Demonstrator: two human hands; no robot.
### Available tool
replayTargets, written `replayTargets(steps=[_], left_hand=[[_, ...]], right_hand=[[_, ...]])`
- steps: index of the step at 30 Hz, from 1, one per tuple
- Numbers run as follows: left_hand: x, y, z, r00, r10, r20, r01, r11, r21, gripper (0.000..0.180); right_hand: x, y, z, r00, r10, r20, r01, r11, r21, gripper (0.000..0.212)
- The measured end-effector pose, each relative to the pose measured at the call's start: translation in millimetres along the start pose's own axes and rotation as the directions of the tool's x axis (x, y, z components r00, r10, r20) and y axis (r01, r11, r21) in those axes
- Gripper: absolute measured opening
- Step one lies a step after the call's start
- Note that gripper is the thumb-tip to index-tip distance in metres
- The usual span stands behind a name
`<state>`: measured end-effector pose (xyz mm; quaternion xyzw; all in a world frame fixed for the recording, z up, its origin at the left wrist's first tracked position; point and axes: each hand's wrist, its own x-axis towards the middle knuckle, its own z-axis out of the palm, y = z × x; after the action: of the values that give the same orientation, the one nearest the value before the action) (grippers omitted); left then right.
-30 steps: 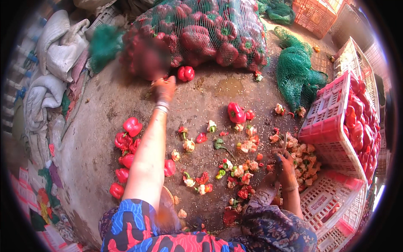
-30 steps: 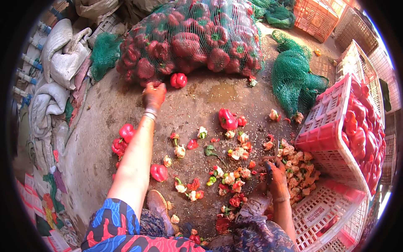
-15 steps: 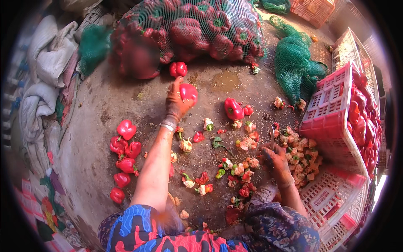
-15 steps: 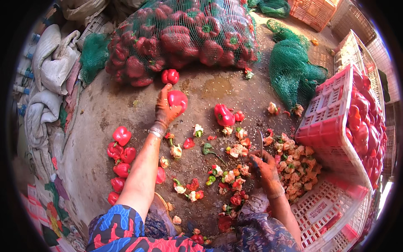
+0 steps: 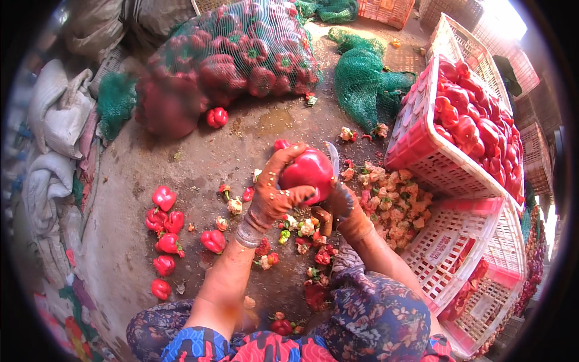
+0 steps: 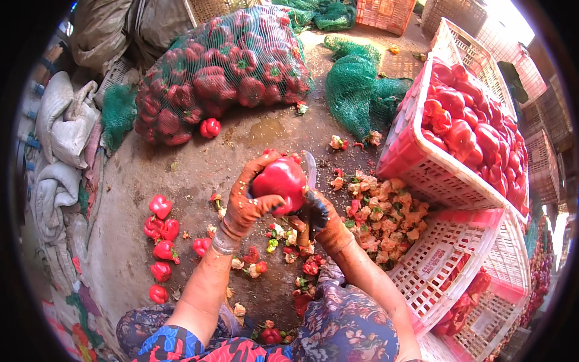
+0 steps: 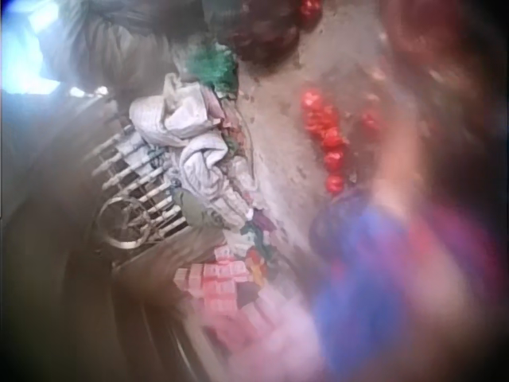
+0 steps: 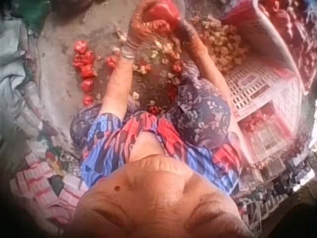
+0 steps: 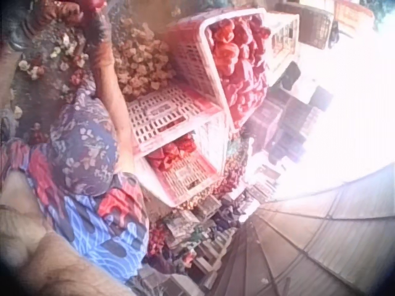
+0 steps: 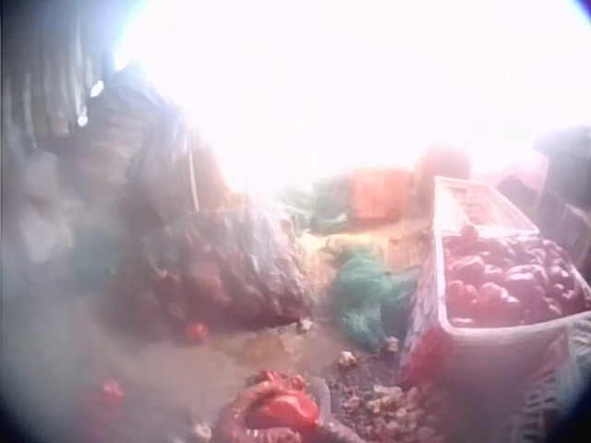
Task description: The person processes peppers by removing the stems and seeds using a knife and placing them on the ground or into a crate.
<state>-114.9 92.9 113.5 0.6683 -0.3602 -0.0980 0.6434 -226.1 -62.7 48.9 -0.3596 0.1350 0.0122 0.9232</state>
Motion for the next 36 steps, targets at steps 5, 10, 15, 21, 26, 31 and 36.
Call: replayTargets(steps=[5,10,15,21,26,31,36], left_hand=[[-17.6,8.3,-3.1,0.989,0.049,-0.136,-0.016,0.971,0.238,0.074],[-17.3,1.5,-22.5,0.980,0.193,-0.046,-0.137,0.828,0.544,0.069],[-16.2,-2.0,-18.8,0.986,0.165,0.015,-0.153,0.871,0.467,0.069],[-19.6,-3.7,-17.9,0.996,0.074,-0.039,-0.058,0.945,0.322,0.068],[-28.0,-16.4,-19.6,0.972,-0.051,-0.230,0.072,0.994,0.084,0.064],[-32.0,-33.6,-16.6,0.850,-0.289,-0.440,0.222,0.955,-0.198,0.050],[-37.9,-32.1,-20.6,0.898,-0.270,-0.347,0.123,0.912,-0.391,0.038]], right_hand=[[-4.8,-48.7,26.9,0.988,0.151,-0.037,-0.155,0.937,-0.311,0.030],[-18.2,-74.4,37.7,0.996,-0.015,0.084,0.074,0.645,-0.760,0.026],[-11.1,-60.4,44.4,0.972,-0.062,0.226,0.234,0.171,-0.957,0.017],[4.5,-74.3,51.5,0.854,0.519,-0.043,-0.321,0.460,-0.828,0.023],[-5.8,-41.1,48.5,0.893,0.450,-0.002,-0.255,0.502,-0.826,0.023],[1.1,-1.4,-17.2,0.973,0.111,0.202,0.201,0.023,-0.979,0.023],[7.7,-27.2,12.3,0.994,0.035,-0.100,-0.090,0.777,-0.624,0.040]])
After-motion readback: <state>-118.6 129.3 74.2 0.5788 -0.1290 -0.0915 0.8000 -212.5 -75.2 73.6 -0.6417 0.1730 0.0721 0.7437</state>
